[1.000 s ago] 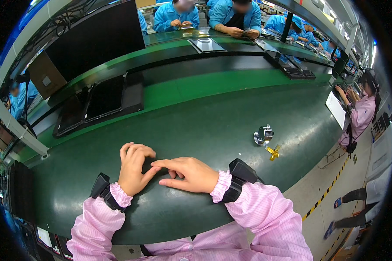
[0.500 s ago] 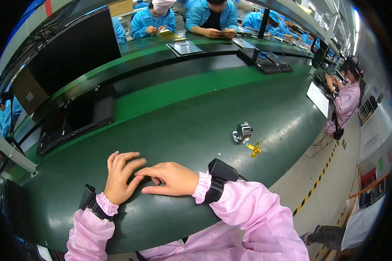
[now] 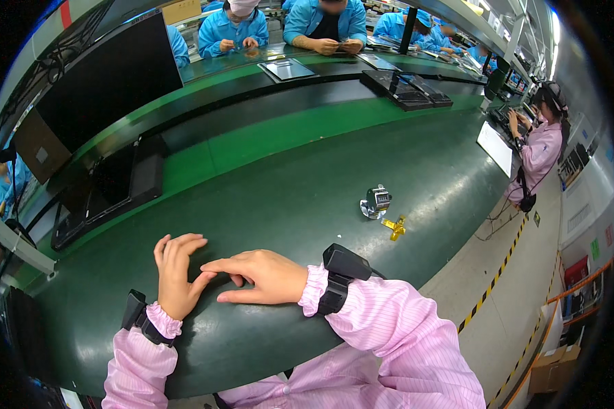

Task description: Testing and inspecting tablets on an electronics assembly line.

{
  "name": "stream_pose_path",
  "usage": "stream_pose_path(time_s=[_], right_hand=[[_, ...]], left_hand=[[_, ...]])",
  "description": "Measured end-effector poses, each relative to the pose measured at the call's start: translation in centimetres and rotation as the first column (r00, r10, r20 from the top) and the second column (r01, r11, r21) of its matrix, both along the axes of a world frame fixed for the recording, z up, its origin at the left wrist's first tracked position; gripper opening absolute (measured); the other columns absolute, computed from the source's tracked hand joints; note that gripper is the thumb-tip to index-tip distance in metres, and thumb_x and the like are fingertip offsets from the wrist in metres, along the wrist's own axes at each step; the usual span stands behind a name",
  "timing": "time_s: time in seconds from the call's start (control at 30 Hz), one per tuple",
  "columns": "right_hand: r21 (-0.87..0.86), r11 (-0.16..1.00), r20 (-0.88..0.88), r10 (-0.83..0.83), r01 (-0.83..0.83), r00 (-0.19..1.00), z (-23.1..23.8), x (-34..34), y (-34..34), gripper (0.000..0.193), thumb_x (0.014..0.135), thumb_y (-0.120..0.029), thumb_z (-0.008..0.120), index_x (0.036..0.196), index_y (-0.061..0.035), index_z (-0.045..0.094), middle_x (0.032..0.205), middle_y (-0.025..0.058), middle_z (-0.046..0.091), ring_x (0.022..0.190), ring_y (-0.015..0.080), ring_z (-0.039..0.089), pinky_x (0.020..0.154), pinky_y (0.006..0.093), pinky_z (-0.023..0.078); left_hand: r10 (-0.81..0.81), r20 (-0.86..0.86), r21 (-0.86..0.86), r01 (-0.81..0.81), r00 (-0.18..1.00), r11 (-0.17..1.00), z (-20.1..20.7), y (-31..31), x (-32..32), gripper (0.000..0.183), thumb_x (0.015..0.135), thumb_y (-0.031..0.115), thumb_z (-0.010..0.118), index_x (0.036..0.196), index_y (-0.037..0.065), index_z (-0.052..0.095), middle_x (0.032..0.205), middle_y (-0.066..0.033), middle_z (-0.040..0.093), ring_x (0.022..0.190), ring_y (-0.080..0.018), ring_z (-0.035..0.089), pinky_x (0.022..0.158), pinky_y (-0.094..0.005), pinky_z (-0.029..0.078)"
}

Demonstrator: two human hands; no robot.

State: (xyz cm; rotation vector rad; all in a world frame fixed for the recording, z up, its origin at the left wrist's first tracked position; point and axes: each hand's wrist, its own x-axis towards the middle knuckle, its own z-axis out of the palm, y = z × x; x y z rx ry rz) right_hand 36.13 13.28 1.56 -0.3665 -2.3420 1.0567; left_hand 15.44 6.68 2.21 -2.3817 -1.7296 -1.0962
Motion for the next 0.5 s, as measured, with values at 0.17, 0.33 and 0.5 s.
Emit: stream_pose_path(time_s=[0.17,0.33,0.5], right_hand=[[0.071,0.997,0.024,0.035,-0.037,0.999,-0.2,0.8,0.7,0.049,0.084,-0.028,0.076,0.129,-0.0123,0.062,0.072,0.0036,0.056,0.063,0.0169,0.053,0.058,0.0316,0.046],[-0.010,1.000,0.010,0.011,-0.010,1.000,0.1,1.7,0.9,0.044,0.087,-0.035,0.072,0.124,-0.0124,0.064,0.070,0.0062,0.055,0.064,0.0210,0.057,0.059,0.0347,0.047],[0.032,0.999,0.033,0.005,-0.006,0.999,-0.1,2.7,1.4,0.044,0.087,-0.036,0.072,0.123,-0.0116,0.064,0.070,0.0064,0.056,0.063,0.0210,0.057,0.060,0.0344,0.047]], left_hand=[[-0.153,-0.133,0.043,0.160,0.979,0.986,-0.6,0.5,0.4,0.021,0.076,0.018,0.075,0.096,0.012,0.068,0.111,-0.0059,0.059,0.111,-0.0268,0.055,0.109,-0.0544,0.026],[-0.038,-0.108,-0.010,0.037,0.993,0.999,-0.5,0.8,0.8,0.021,0.074,0.021,0.077,0.088,0.011,0.065,0.107,-0.0053,0.058,0.106,-0.0260,0.055,0.107,-0.0529,0.028],[-0.190,-0.141,0.025,0.196,0.972,0.980,-0.5,1.5,2.3,0.022,0.077,0.024,0.075,0.092,0.011,0.066,0.113,-0.0074,0.059,0.111,-0.0266,0.055,0.106,-0.0527,0.031]])
